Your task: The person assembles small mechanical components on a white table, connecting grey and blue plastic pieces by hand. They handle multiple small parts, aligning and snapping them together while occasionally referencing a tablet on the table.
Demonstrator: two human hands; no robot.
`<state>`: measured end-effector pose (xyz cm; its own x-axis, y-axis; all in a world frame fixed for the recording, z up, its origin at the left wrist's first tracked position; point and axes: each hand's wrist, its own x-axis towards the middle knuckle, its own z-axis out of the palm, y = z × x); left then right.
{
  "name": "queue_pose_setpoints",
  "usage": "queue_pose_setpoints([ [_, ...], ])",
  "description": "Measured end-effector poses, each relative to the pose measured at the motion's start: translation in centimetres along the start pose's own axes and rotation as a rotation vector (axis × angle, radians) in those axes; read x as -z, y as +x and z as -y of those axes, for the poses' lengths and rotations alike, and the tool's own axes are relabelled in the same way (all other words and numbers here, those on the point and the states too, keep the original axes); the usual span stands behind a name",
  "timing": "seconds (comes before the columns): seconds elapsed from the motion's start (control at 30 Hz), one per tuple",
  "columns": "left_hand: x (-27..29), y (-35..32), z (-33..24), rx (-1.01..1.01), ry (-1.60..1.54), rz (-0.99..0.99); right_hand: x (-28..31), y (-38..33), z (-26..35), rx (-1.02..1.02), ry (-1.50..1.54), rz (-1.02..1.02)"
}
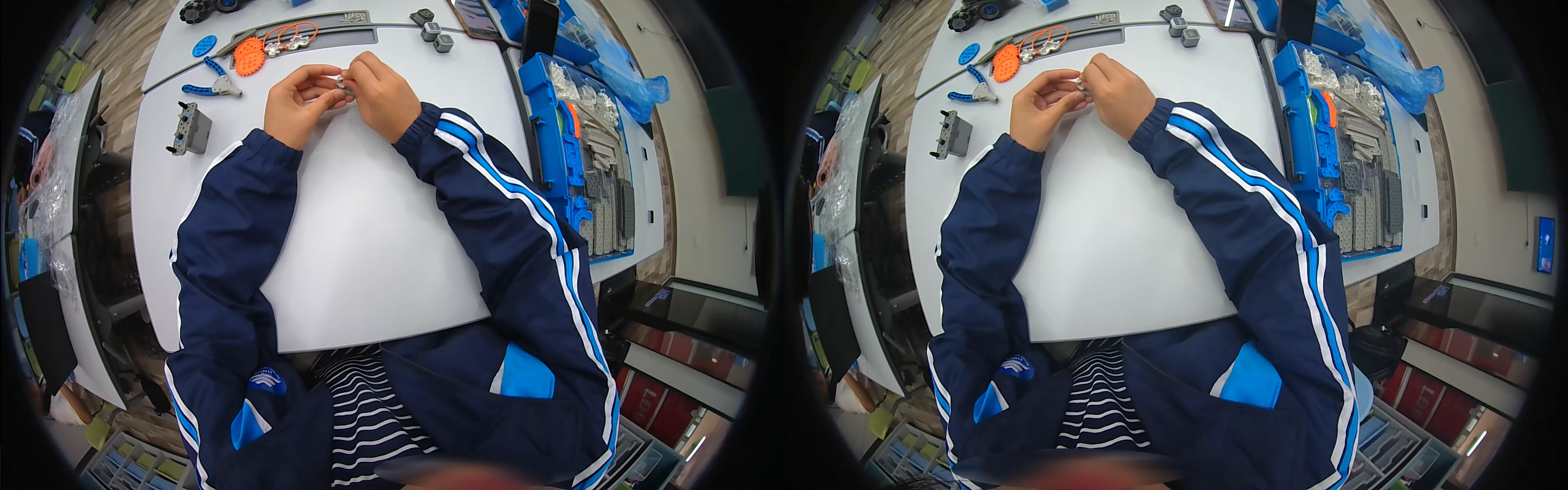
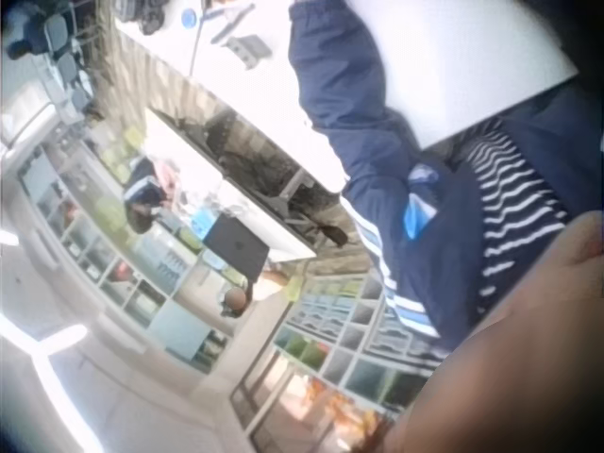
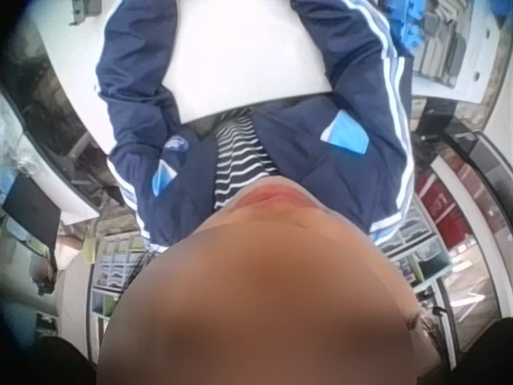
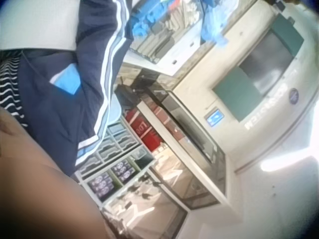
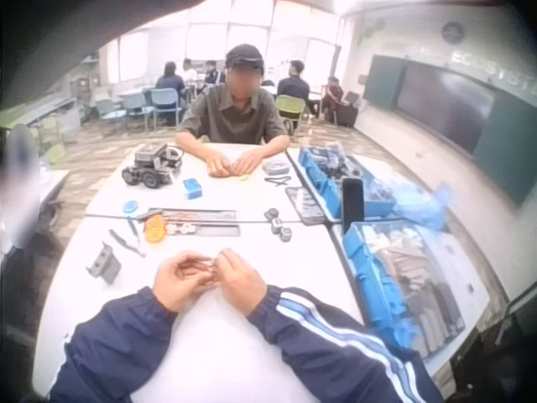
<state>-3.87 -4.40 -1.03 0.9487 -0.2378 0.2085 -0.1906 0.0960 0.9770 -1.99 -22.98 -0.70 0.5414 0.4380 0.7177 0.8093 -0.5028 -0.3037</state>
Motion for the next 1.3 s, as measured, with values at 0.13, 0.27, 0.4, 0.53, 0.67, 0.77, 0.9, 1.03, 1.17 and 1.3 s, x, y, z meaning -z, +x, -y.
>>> queue_pose_setpoints([
  [0.13,-0.3,-0.1,-0.3,0.019,0.005,-0.031,0.2,0.0,0.1,-0.056,0.113,-0.007],
  [0.27,-0.4,-0.2,-0.1,0.004,0.024,-0.049,0.3,0.1,0.0,-0.092,0.186,0.001],
  [0.4,0.0,0.0,0.5,-0.021,0.029,-0.044,0.2,0.1,-0.4,-0.031,0.187,-0.028],
  [0.53,0.4,0.2,1.7,-0.123,0.103,-0.044,-0.7,-0.4,-1.0,-0.016,0.158,-0.072],
  [0.67,1.4,0.5,2.4,-0.088,0.132,-0.053,-1.7,-0.6,-1.3,0.013,0.066,-0.098],
  [0.77,2.0,1.0,2.8,-0.046,0.176,-0.067,-1.9,-0.8,-1.0,-0.123,0.117,0.015],
  [0.9,2.4,1.2,2.6,-0.016,0.202,-0.054,-2.0,-0.6,-1.1,-0.251,0.052,0.22],
  [1.03,2.3,1.0,2.1,-0.023,0.26,-0.056,-2.6,-0.8,-1.9,-0.223,0.171,0.082],
  [1.17,2.2,1.0,2.2,-0.029,0.248,-0.04,-2.9,-1.0,-2.8,-0.297,0.437,-0.033],
  [1.3,2.2,1.0,2.3,-0.033,0.249,-0.064,-2.1,-1.4,-3.0,-0.342,0.542,-0.048],
])
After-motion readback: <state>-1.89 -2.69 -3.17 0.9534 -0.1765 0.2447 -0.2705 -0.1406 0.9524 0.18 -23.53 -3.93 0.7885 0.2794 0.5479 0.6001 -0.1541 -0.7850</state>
